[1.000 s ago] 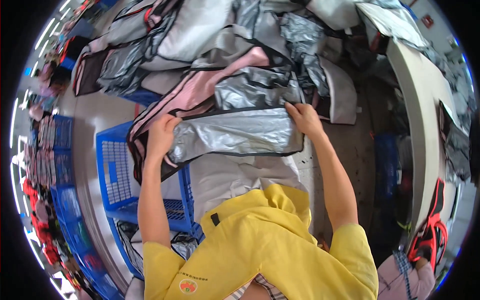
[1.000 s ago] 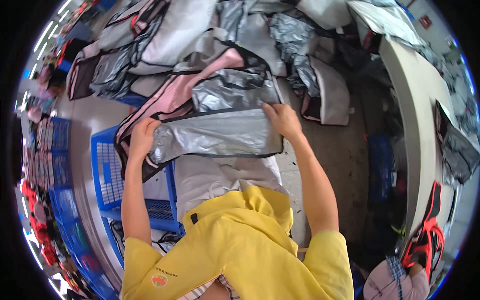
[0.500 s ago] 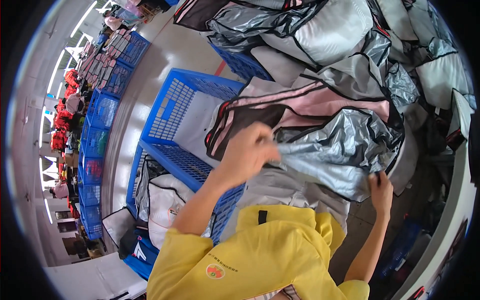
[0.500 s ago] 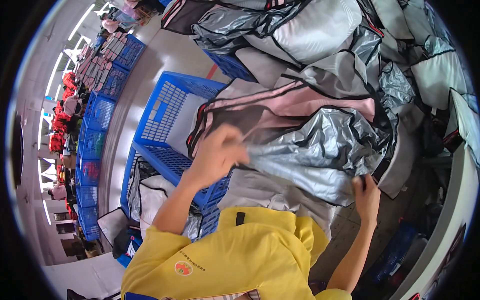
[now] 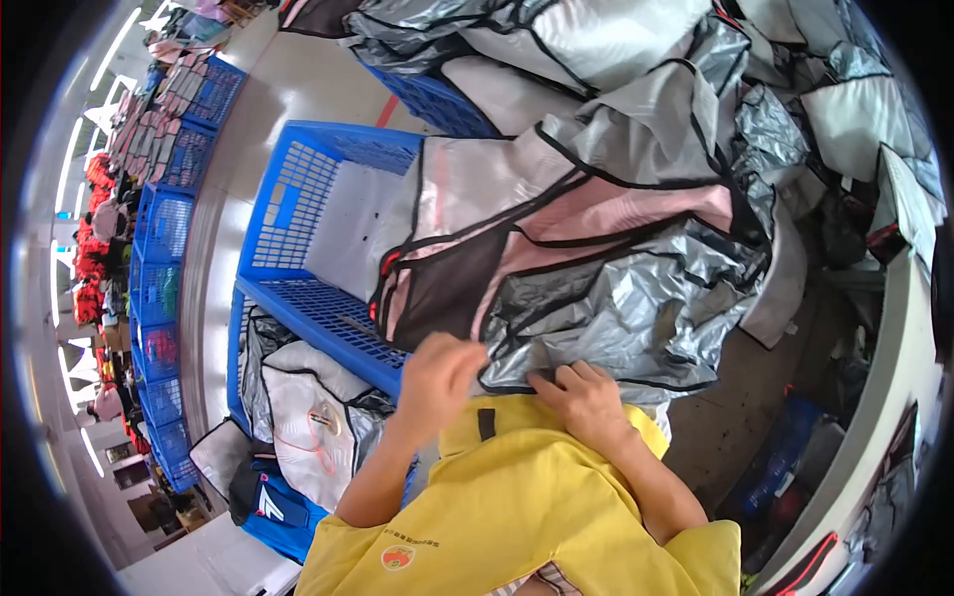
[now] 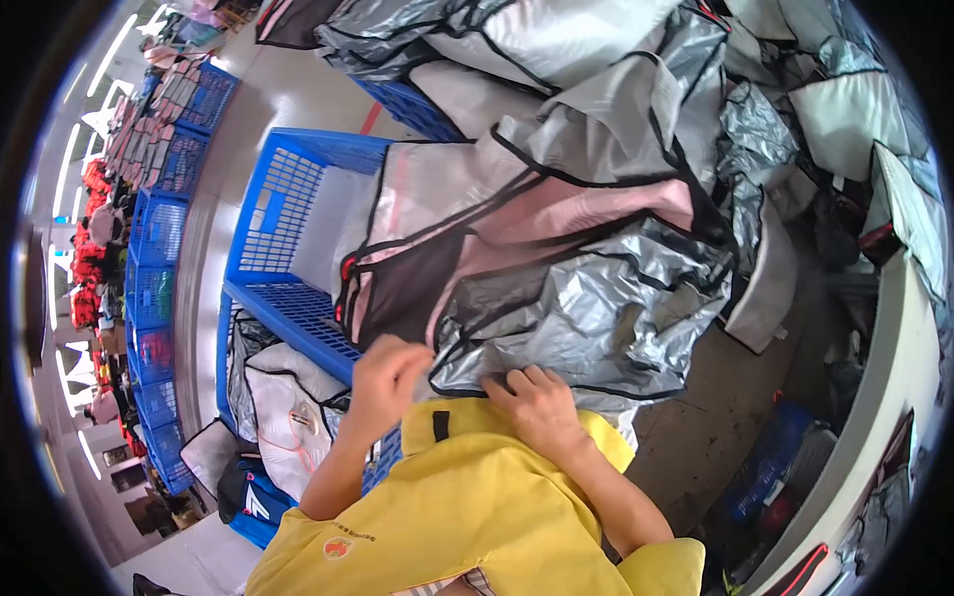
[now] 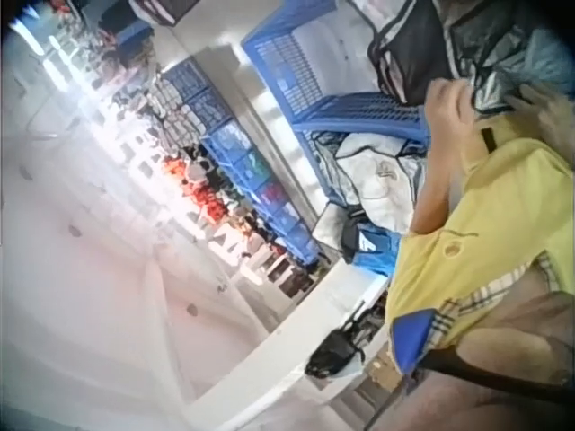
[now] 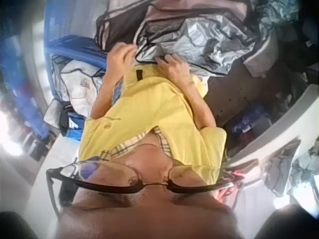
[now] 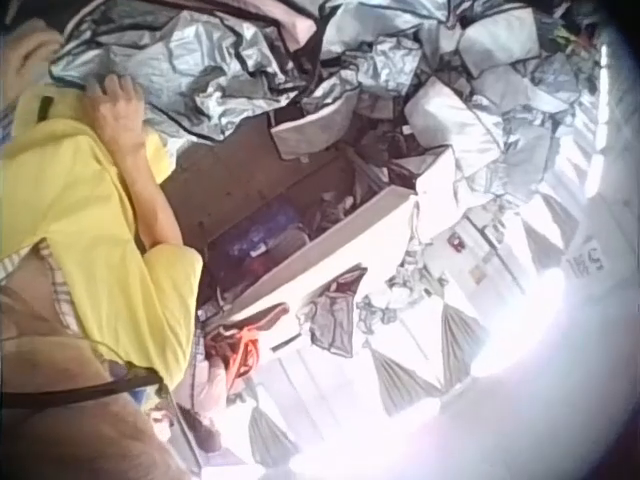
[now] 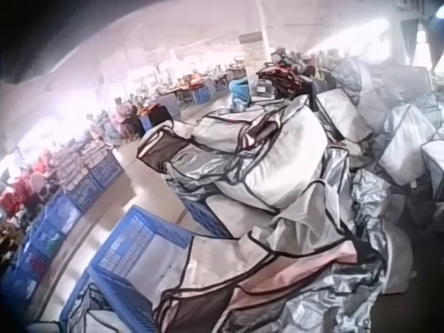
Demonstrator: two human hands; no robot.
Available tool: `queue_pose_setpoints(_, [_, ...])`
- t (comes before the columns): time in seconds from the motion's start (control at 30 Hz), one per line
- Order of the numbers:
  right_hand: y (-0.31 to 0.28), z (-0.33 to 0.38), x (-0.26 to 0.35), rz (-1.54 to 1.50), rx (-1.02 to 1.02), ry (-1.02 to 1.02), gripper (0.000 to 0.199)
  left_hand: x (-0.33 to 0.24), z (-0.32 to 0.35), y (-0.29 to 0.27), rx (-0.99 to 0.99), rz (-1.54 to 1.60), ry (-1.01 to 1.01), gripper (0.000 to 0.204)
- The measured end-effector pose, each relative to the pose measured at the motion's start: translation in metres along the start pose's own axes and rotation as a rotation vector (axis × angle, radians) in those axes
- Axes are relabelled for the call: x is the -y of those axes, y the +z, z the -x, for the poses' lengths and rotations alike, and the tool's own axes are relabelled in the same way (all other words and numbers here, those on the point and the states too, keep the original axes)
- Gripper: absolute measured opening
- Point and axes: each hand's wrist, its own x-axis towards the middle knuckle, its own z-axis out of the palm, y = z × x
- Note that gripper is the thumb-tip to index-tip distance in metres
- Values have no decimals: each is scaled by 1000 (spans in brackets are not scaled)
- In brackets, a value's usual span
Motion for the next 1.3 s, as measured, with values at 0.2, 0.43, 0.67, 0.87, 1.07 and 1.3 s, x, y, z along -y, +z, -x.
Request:
queue_pose_setpoints(0.2, [5, 13, 8, 16, 10, 6, 34, -1, -57, 28, 36, -85, 13, 18])
queue_pose_setpoints(0.43, [0, 11, 17, -21, -109, 17, 30, 8, -99, -4, 286, 256, -354, 15])
queue_pose_setpoints(0.67, [6, 8, 15, 0, -108, -49, 26, -2, -151, -59, -100, 576, -394, 14])
queue_pose_setpoints(0.87, [2, 13, 13, -64, -92, -12, 27, -5, -140, -53, -12, 646, -351, 11])
queue_pose_setpoints(1.07, [-104, -12, 65, -800, -287, -204, 30, 14, -91, 3, 118, 195, -93, 19])
queue_pose_setpoints(1.3, [-184, -26, 117, -1325, -590, -462, 25, 32, -67, 18, -6, 461, -344, 10])
